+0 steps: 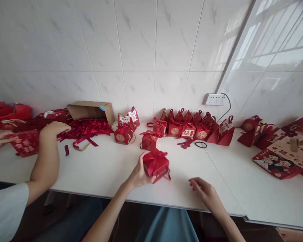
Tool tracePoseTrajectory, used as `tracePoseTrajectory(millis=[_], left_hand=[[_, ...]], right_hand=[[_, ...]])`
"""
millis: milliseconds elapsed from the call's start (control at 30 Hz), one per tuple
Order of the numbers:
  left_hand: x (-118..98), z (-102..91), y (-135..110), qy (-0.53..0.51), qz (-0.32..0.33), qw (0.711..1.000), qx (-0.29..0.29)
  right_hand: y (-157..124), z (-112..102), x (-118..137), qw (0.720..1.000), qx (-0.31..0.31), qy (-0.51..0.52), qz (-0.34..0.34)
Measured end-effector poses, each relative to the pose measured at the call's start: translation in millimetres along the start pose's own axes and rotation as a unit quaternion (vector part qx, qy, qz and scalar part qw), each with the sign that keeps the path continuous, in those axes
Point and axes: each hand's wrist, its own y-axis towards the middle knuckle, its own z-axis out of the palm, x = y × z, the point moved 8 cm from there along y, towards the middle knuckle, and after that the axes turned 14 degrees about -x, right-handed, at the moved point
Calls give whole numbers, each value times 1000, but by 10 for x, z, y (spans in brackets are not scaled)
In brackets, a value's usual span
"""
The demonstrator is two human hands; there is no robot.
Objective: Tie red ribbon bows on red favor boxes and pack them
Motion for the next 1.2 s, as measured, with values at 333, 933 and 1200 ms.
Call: tracePoseTrajectory(millis=[333,933,1200], left_hand=[[138,494,677,-152,-83,968,182],[128,501,779,-157,-136,966,155],[155,441,760,-183,-172,955,156]], right_hand=[[1142,413,308,994,94,44,35],[838,359,479,934,352,-8,56],[1175,763,402,950,267,149,58]])
